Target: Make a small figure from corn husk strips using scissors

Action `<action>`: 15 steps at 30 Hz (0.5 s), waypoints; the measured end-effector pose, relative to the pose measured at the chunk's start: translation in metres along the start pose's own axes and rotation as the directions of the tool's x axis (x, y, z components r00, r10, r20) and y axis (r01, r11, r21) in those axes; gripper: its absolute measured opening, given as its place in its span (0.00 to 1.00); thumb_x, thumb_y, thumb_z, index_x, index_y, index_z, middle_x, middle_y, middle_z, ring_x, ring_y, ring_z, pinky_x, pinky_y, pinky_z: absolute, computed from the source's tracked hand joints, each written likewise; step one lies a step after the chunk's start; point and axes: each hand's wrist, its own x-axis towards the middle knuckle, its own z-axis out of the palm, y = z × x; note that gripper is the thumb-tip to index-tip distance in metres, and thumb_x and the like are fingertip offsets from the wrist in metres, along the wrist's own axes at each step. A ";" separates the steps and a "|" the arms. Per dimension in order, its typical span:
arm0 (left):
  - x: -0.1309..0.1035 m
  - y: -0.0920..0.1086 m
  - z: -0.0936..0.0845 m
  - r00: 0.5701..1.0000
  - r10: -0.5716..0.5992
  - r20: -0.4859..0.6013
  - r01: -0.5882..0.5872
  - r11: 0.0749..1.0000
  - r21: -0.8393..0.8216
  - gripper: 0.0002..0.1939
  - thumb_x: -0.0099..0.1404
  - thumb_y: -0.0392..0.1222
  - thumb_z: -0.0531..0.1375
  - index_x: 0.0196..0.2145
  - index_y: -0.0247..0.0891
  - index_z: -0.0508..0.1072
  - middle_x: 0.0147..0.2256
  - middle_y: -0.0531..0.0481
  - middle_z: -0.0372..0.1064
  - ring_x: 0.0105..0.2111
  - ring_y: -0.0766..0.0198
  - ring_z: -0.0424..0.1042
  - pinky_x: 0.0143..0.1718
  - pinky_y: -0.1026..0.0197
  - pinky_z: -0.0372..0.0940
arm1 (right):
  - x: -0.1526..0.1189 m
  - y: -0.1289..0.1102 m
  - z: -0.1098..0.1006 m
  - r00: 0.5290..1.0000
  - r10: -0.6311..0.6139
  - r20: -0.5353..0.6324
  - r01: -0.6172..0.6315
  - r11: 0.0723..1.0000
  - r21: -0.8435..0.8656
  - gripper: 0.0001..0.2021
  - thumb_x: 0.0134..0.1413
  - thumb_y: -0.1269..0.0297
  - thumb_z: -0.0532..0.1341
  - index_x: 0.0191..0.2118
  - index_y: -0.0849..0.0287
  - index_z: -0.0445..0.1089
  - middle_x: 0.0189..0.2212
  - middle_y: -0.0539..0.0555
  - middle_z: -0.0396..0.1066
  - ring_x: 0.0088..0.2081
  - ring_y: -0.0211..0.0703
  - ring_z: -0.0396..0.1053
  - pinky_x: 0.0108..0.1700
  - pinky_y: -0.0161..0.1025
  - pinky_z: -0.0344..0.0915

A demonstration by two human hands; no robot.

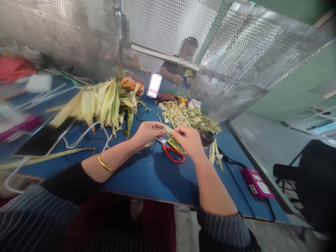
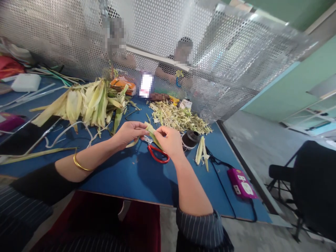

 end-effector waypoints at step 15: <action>-0.003 0.002 0.004 0.999 0.031 -0.011 -0.029 0.995 0.098 0.15 0.50 0.38 0.66 0.37 0.31 0.74 0.22 0.51 0.71 0.19 0.72 0.66 0.19 0.68 0.56 | 0.000 0.001 -0.001 0.995 -0.045 0.086 0.052 0.996 -0.077 0.09 0.50 0.62 0.58 0.23 0.58 0.69 0.20 0.47 0.69 0.23 0.34 0.61 0.26 0.32 0.53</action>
